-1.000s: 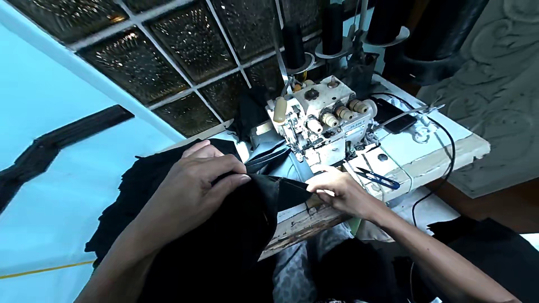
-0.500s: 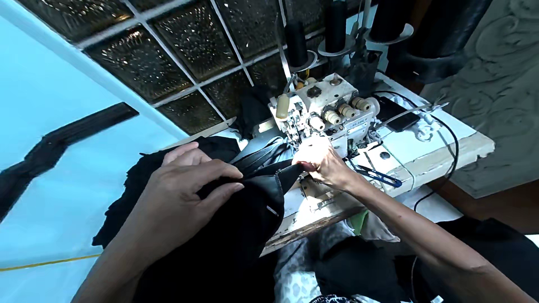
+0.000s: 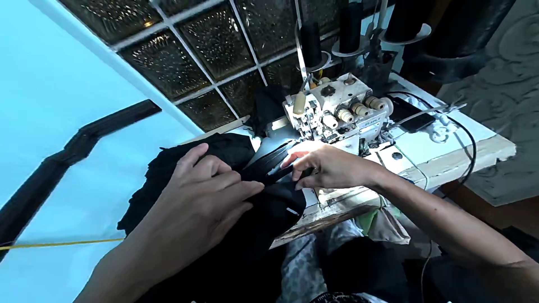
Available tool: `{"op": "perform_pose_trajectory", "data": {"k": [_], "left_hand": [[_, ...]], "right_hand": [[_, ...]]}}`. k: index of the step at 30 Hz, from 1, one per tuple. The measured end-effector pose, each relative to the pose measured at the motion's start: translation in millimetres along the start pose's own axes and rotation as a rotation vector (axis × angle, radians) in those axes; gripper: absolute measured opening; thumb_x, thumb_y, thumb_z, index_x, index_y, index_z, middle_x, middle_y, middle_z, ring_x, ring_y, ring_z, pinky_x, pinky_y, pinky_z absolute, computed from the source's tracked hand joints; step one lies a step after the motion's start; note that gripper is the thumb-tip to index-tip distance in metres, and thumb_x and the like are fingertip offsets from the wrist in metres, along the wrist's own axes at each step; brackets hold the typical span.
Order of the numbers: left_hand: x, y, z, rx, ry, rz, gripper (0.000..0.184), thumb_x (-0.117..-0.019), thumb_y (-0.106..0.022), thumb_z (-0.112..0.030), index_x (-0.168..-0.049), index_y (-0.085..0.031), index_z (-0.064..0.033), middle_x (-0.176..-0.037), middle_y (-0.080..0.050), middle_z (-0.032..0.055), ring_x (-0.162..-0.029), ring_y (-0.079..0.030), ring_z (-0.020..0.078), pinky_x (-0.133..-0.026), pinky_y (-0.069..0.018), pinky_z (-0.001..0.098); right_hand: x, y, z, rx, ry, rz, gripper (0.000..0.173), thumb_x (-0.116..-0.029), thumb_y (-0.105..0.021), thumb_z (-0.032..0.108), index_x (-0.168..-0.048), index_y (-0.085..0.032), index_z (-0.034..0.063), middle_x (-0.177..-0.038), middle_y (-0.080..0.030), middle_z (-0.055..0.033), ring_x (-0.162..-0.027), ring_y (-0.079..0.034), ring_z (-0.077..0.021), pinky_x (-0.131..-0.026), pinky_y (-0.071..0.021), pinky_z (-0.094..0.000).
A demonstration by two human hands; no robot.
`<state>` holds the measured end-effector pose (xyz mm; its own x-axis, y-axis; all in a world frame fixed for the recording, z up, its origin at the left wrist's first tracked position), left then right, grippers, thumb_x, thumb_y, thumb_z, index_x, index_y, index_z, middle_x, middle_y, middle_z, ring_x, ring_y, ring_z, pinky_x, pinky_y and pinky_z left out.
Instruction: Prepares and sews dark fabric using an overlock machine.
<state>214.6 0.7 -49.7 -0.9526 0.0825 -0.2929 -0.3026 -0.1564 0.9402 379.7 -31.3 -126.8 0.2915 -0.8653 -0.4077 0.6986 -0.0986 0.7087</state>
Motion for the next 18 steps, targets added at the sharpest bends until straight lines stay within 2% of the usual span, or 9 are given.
{"op": "perform_pose_trajectory", "data": {"k": [4,7,10,16,18], "left_hand": [[-0.2,-2.9,3.6,-0.019,0.000,0.026,0.034,-0.0998,-0.052,-0.039,-0.098,-0.078,-0.0167,-0.078,-0.065,-0.0039,-0.089,-0.063,0.0190,-0.110,-0.0320,0.0586],[-1.3,-4.0,3.8,-0.016,0.007,0.038,0.031,-0.0970,-0.055,-0.037,-0.095,-0.078,-0.0161,-0.078,-0.066,-0.0041,-0.089,-0.064,0.0193,-0.109,-0.0332,0.0594],[-1.4,-5.5,3.3,-0.015,0.018,0.057,0.027,-0.0957,-0.056,-0.036,-0.090,-0.076,-0.0177,-0.076,-0.064,-0.0050,-0.087,-0.064,0.0194,-0.108,-0.0340,0.0605],[0.5,-14.0,21.3,0.035,0.018,0.101,0.031,-0.0952,-0.057,-0.041,-0.078,-0.069,-0.0185,-0.074,-0.062,-0.0050,-0.083,-0.063,0.0173,-0.102,-0.0396,0.0575],[-1.5,-14.7,34.7,0.064,0.042,0.112,0.036,-0.0946,-0.057,-0.045,-0.072,-0.063,-0.0180,-0.073,-0.060,-0.0039,-0.084,-0.063,0.0184,-0.099,-0.0411,0.0572]], "right_hand": [[-2.3,2.1,3.5,0.039,0.033,-0.061,0.006,-0.0822,-0.081,0.010,-0.080,-0.075,0.0094,-0.104,-0.074,-0.0053,-0.104,-0.067,-0.0183,-0.091,-0.0529,-0.0389],[-5.5,-2.2,0.3,0.077,0.037,-0.135,0.007,-0.0844,-0.078,0.012,-0.083,-0.072,0.0088,-0.089,-0.071,-0.0037,-0.086,-0.067,-0.0159,-0.077,-0.0538,-0.0366],[-5.4,-4.4,-2.4,-0.014,0.070,-0.215,0.006,-0.0894,-0.073,0.011,-0.086,-0.069,0.0067,-0.079,-0.068,-0.0026,-0.068,-0.063,-0.0096,-0.061,-0.0513,-0.0273],[5.8,-8.8,-7.4,-0.119,0.036,-0.245,0.009,-0.0929,-0.070,0.010,-0.087,-0.067,0.0048,-0.075,-0.065,-0.0011,-0.066,-0.060,-0.0048,-0.061,-0.0492,-0.0209],[13.9,-7.7,-7.7,-0.137,-0.003,-0.249,0.008,-0.0926,-0.069,0.009,-0.086,-0.067,0.0042,-0.075,-0.064,-0.0003,-0.065,-0.060,-0.0027,-0.061,-0.0498,-0.0186]]}}
Point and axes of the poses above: each hand's wrist, its own x-axis away from the middle knuckle, its own y-axis out of the back of the hand, z = x × y, the point moved 8 cm from there along -x, towards the middle knuckle
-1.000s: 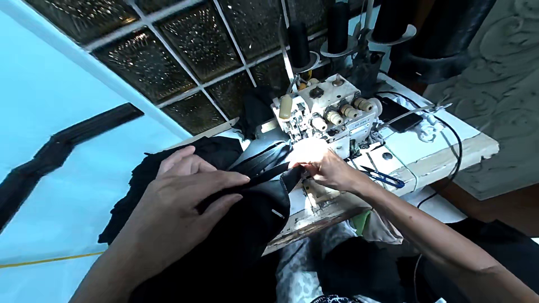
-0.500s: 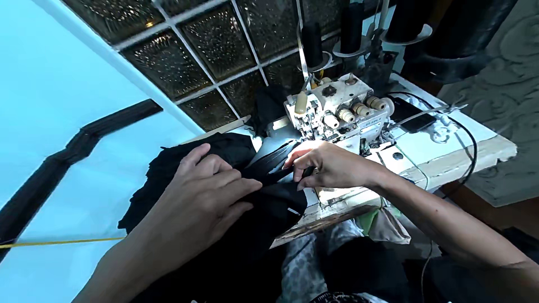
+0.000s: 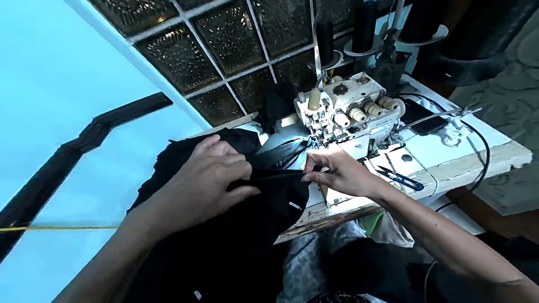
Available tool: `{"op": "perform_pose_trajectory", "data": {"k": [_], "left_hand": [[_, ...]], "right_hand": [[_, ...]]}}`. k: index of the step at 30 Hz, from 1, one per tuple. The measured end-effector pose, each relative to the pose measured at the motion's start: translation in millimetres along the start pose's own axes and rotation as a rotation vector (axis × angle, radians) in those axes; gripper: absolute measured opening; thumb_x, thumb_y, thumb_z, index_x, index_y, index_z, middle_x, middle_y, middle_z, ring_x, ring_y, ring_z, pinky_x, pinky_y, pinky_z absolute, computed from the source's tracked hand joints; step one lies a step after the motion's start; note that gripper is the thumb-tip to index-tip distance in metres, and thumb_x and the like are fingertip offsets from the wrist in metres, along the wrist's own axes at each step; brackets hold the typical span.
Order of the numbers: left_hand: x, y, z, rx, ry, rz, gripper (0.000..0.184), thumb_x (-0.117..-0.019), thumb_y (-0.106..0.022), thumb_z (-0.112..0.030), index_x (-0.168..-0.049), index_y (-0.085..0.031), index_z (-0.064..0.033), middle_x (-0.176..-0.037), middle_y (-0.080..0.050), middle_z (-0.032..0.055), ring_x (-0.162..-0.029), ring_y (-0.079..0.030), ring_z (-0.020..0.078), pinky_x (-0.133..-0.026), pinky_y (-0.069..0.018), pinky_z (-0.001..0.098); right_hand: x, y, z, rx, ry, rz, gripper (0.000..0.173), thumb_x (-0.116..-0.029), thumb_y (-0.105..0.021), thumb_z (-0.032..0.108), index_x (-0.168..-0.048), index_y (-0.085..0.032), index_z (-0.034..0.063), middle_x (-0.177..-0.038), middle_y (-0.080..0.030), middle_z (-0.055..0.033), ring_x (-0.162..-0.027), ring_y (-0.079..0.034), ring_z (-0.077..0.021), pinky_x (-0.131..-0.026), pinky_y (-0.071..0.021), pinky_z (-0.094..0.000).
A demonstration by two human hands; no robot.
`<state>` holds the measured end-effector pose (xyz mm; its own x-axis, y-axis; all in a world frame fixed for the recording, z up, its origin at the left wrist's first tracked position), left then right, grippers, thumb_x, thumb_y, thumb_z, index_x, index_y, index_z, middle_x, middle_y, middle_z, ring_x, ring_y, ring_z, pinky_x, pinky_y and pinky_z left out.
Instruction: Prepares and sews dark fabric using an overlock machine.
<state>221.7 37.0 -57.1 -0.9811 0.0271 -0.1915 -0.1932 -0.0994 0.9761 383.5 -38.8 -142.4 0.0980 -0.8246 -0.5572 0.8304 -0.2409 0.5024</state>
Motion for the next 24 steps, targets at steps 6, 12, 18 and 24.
{"op": "perform_pose_trajectory", "data": {"k": [6,12,18,24], "left_hand": [[-9.9,7.4,33.7,0.222,0.145,-0.015,0.034,-0.0901,-0.064,-0.047,-0.075,-0.065,-0.0167,-0.085,-0.066,-0.0064,-0.104,-0.061,0.0123,-0.097,-0.0441,0.0386],[-29.9,1.7,23.6,0.229,0.115,-0.039,0.022,-0.0904,-0.067,-0.033,-0.082,-0.061,-0.0138,-0.077,-0.057,-0.0059,-0.087,-0.058,0.0082,-0.100,-0.0399,0.0396],[-43.9,-3.2,-4.0,-0.018,0.007,0.029,0.027,-0.0966,-0.060,-0.029,-0.105,-0.075,-0.0092,-0.089,-0.072,0.0040,-0.094,-0.067,0.0284,-0.108,-0.0313,0.0680],[-63.4,3.2,-37.7,-0.067,-0.149,-0.046,0.032,-0.1006,-0.050,-0.028,-0.084,-0.072,-0.0121,-0.077,-0.063,0.0018,-0.091,-0.062,0.0269,-0.110,-0.0290,0.0626]], "right_hand": [[35.3,7.7,-7.8,-0.027,-0.121,-0.040,0.014,-0.0946,-0.068,0.016,-0.085,-0.066,0.0056,-0.076,-0.063,0.0028,-0.065,-0.054,0.0025,-0.060,-0.0448,-0.0153],[58.9,11.9,-16.1,-0.030,-0.160,-0.105,0.013,-0.0941,-0.069,0.016,-0.088,-0.069,0.0044,-0.082,-0.069,0.0014,-0.079,-0.064,0.0028,-0.075,-0.0521,-0.0156],[69.8,8.0,-5.5,0.091,-0.209,0.017,0.019,-0.0936,-0.069,0.009,-0.111,-0.069,0.0011,-0.096,-0.075,-0.0094,-0.089,-0.073,-0.0147,-0.085,-0.0580,-0.0316],[82.0,9.6,-2.1,0.109,-0.211,0.018,0.012,-0.0893,-0.070,0.006,-0.100,-0.072,0.0020,-0.089,-0.073,-0.0091,-0.084,-0.069,-0.0158,-0.081,-0.0548,-0.0310]]}}
Point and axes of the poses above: each hand's wrist, its own x-axis away from the middle knuckle, its own y-axis out of the back of the hand, z = x × y, the point moved 8 cm from there along -x, towards the middle knuckle
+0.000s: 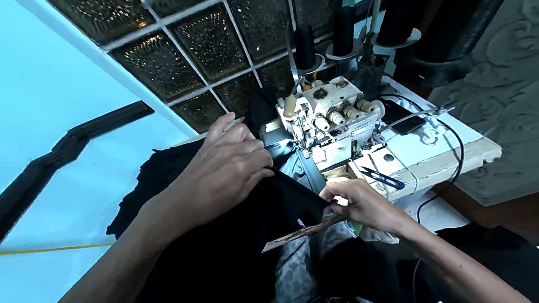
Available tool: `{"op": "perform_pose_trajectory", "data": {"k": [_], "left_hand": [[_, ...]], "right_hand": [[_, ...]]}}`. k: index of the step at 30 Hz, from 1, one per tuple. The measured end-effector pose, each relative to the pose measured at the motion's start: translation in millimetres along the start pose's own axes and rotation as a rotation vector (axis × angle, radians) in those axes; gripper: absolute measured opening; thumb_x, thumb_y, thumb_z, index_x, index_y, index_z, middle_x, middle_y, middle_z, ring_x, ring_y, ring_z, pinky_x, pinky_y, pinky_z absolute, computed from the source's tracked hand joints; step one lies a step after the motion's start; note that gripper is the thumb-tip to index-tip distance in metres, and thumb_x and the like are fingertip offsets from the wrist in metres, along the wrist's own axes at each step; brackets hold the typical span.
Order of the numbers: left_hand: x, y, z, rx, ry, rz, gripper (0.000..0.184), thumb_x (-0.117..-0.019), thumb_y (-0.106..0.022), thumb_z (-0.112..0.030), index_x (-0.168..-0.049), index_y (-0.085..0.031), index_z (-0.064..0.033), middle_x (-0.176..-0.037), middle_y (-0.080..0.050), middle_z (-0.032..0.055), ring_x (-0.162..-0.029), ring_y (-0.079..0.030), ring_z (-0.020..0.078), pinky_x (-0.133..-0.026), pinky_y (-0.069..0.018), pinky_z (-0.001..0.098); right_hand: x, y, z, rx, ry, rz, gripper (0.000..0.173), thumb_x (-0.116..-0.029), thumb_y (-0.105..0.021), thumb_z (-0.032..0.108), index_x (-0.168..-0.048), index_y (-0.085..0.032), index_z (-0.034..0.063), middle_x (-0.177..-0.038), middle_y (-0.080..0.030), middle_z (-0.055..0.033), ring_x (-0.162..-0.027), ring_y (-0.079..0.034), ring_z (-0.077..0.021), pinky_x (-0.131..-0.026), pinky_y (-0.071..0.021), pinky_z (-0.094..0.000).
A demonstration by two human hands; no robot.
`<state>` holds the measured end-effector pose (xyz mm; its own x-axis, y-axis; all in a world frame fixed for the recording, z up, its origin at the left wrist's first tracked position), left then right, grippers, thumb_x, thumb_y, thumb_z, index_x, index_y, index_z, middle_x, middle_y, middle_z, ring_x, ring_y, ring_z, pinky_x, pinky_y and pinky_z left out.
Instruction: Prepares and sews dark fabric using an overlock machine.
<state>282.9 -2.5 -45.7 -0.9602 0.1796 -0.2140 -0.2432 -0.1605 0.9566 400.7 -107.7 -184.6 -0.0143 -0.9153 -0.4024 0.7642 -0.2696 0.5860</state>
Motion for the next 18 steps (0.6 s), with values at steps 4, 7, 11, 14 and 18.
{"op": "perform_pose_trajectory", "data": {"k": [4,7,11,14,18], "left_hand": [[-8.5,-7.4,10.6,0.008,0.037,-0.001,0.031,-0.1003,-0.050,-0.025,-0.087,-0.073,-0.0086,-0.080,-0.066,0.0048,-0.092,-0.064,0.0299,-0.109,-0.0296,0.0653],[-10.9,-9.4,21.0,0.016,0.068,-0.040,0.030,-0.1000,-0.051,-0.025,-0.087,-0.073,-0.0074,-0.078,-0.065,0.0053,-0.091,-0.064,0.0296,-0.108,-0.0309,0.0631],[-7.8,-8.4,26.7,0.080,0.103,-0.090,0.029,-0.0994,-0.053,-0.024,-0.087,-0.073,-0.0073,-0.080,-0.066,0.0046,-0.095,-0.064,0.0268,-0.110,-0.0305,0.0584],[-4.3,-9.0,15.3,0.175,0.092,-0.138,0.028,-0.0977,-0.055,-0.024,-0.085,-0.074,-0.0075,-0.083,-0.068,0.0026,-0.097,-0.064,0.0220,-0.113,-0.0324,0.0550],[0.1,-27.8,-26.6,0.369,0.093,-0.230,0.027,-0.0986,-0.058,-0.024,-0.082,-0.071,-0.0068,-0.080,-0.067,0.0023,-0.089,-0.066,0.0116,-0.116,-0.0343,0.0436]], "right_hand": [[-6.9,0.8,-14.5,-0.035,0.026,-0.102,0.010,-0.0890,-0.071,0.007,-0.096,-0.074,0.0017,-0.088,-0.073,-0.0078,-0.087,-0.068,-0.0147,-0.083,-0.0531,-0.0311],[-16.5,2.8,-30.7,-0.069,0.045,-0.220,0.009,-0.0876,-0.072,0.008,-0.094,-0.075,0.0033,-0.089,-0.074,-0.0048,-0.088,-0.068,-0.0103,-0.085,-0.0531,-0.0294],[-31.0,6.3,-41.8,-0.020,0.047,-0.319,0.007,-0.0839,-0.074,0.004,-0.089,-0.077,0.0067,-0.087,-0.073,-0.0023,-0.092,-0.065,-0.0143,-0.091,-0.0476,-0.0387],[-40.3,7.1,-47.6,0.066,0.098,-0.417,0.011,-0.0820,-0.074,0.002,-0.091,-0.078,0.0066,-0.090,-0.074,-0.0061,-0.095,-0.066,-0.0216,-0.096,-0.0472,-0.0433],[-41.3,0.7,-47.4,0.222,0.266,-0.632,0.013,-0.0838,-0.070,0.002,-0.093,-0.080,0.0044,-0.091,-0.076,-0.0105,-0.093,-0.071,-0.0269,-0.102,-0.0480,-0.0500]]}}
Point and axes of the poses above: each hand's wrist, its own x-axis away from the middle knuckle, its own y-axis out of the back of the hand, z = x × y, the point moved 8 cm from there along -x, towards the middle knuckle
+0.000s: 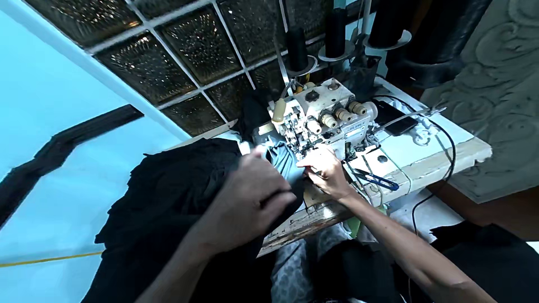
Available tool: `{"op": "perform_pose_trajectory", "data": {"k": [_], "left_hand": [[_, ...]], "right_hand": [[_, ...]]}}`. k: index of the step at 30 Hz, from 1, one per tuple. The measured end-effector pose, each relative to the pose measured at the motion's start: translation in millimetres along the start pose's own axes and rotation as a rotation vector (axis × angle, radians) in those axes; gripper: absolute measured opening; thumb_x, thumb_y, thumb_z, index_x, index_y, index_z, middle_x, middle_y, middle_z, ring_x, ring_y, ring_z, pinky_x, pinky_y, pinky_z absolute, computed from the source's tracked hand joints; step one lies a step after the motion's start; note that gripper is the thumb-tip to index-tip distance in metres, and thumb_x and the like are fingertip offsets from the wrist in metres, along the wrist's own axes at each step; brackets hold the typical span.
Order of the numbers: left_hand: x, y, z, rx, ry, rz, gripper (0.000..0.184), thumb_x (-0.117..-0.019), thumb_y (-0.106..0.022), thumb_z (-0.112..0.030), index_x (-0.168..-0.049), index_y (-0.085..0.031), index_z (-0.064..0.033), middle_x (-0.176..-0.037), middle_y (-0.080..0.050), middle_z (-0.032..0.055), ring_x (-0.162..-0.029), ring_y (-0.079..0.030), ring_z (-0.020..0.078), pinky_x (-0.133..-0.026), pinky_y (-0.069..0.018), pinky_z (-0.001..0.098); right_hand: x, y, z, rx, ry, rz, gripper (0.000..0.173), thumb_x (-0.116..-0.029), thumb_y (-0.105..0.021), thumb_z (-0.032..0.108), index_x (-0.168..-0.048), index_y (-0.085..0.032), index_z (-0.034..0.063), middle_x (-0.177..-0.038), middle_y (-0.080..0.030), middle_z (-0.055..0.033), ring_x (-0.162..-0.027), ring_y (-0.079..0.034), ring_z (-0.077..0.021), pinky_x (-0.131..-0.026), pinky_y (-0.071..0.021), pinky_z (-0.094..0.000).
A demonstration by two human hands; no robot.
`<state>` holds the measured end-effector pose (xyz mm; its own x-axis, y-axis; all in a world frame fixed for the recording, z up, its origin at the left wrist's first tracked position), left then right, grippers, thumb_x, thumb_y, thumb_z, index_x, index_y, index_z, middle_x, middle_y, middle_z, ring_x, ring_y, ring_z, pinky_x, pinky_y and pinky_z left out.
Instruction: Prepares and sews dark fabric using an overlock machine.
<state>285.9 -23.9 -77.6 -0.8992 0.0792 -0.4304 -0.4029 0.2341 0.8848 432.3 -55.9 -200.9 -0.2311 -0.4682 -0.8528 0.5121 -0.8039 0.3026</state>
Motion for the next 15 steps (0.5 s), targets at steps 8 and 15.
{"op": "perform_pose_trajectory", "data": {"k": [8,15], "left_hand": [[29.0,-95.0,-55.4,0.194,0.236,-0.228,0.018,-0.0898,-0.064,-0.011,-0.074,-0.067,-0.0046,-0.065,-0.064,0.0047,-0.066,-0.065,0.0137,-0.100,-0.0477,0.0316],[28.4,-104.7,-47.2,0.032,0.294,-0.269,0.019,-0.0902,-0.063,-0.014,-0.074,-0.068,-0.0065,-0.063,-0.063,0.0030,-0.062,-0.062,0.0148,-0.096,-0.0478,0.0323]], "right_hand": [[34.9,1.0,-12.5,-0.091,-0.226,-0.129,0.013,-0.0849,-0.071,0.002,-0.089,-0.081,0.0091,-0.112,-0.070,-0.0155,-0.124,-0.057,-0.0311,-0.110,-0.0423,-0.0417],[38.5,-0.3,-19.0,-0.105,-0.304,-0.174,0.014,-0.0825,-0.072,0.000,-0.087,-0.081,0.0093,-0.109,-0.071,-0.0161,-0.127,-0.056,-0.0306,-0.111,-0.0412,-0.0387]]}}
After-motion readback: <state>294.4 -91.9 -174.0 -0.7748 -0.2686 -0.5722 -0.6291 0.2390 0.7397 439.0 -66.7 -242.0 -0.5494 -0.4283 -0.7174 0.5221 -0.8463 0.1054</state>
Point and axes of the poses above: each hand's wrist, its own x-axis away from the middle knuckle, its own y-axis out of the back of the hand, z = x × y, the point moved 8 cm from there along -x, towards the middle knuckle
